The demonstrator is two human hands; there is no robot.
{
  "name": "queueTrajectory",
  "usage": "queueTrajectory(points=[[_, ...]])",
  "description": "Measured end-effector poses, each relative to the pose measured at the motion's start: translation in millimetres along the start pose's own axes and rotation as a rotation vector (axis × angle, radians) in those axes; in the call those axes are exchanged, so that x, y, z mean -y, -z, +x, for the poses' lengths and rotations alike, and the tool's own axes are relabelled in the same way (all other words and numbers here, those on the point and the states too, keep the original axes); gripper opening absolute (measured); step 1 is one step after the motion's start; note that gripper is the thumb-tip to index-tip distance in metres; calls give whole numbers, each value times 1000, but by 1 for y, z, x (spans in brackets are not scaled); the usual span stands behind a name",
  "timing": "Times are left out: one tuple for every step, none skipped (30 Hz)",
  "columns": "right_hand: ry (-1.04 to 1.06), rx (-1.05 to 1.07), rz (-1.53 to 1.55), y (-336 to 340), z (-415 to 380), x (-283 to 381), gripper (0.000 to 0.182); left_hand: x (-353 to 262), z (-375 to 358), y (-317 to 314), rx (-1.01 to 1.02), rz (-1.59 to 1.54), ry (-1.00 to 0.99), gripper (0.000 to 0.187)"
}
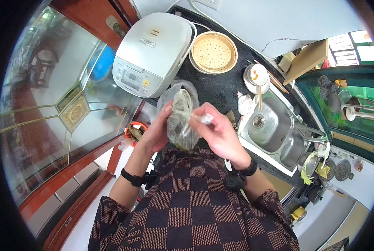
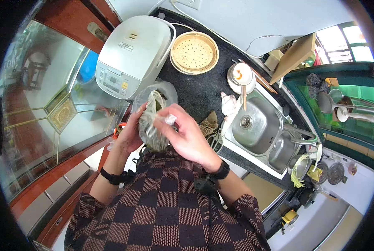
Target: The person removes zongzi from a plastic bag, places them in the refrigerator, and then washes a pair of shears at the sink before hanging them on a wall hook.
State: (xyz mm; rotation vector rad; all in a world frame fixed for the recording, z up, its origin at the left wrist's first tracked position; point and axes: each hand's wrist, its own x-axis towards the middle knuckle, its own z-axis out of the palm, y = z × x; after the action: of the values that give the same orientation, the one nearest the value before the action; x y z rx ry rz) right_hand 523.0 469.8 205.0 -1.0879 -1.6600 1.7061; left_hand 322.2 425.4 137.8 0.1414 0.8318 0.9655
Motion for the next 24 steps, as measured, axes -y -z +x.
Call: queueTrajectory(points=[[5,-1,2,-3,6,-5,19,-2,1,2,0,4,-3,62],[23,-23,-11,-5,12,-9,20,-4,1,3,-14,6,4,59],[41,-45,-23,-8,15,-13,22,-5,1,5,-29,7,11,56],[-11,-44,29,-11,17,-16,25,-10,1,2,-46,-1,54,51],[-10,-43,31,-12,17,-15,25,-10,3,2,-48,0,53,51],[23,-37,-73,-13,18,-12,27,-9,6,3,-102,30,29,52],[57,-32,-177,-14,18,-10,29,-10,8,4,-156,62,5,54],[58,-29,-173,-16,17,-7,29,-12,8,5,-159,63,4,54],[103,3,-220,-17,15,-4,31,-15,7,6,-169,49,53,53],[148,34,-267,-18,14,-3,33,-18,7,8,-177,34,103,51],[145,33,-263,-19,13,-7,33,-18,10,14,-180,36,107,51],[201,60,-315,-19,13,-13,36,-17,14,21,-138,39,121,51],[258,88,-368,-20,13,-17,39,-16,18,26,-96,42,134,51],[248,115,-384,-19,14,-18,40,-13,22,29,-97,41,135,51],[246,115,-382,-20,15,-20,40,-10,25,27,-133,7,131,49],[254,103,-406,-21,17,-23,40,-9,27,27,-168,-25,127,46],[264,90,-431,-23,20,-25,39,-8,28,28,-168,-23,129,46],[263,87,-429,-24,20,-26,39,-8,29,29,-175,-27,122,46],[187,71,-426,-27,20,-27,38,-8,30,30,-183,-32,115,45],[110,56,-421,-30,19,-29,37,-8,31,32,-185,-31,119,45],[107,54,-420,-32,20,-34,37,-9,33,33,-206,-2,126,45],[83,36,-381,-34,21,-41,36,-10,35,34,-228,26,132,45],[58,20,-342,-37,22,-48,35,-11,37,33,-230,25,134,45],[56,20,-341,-39,24,-54,35,-12,38,31,-245,60,142,42]])
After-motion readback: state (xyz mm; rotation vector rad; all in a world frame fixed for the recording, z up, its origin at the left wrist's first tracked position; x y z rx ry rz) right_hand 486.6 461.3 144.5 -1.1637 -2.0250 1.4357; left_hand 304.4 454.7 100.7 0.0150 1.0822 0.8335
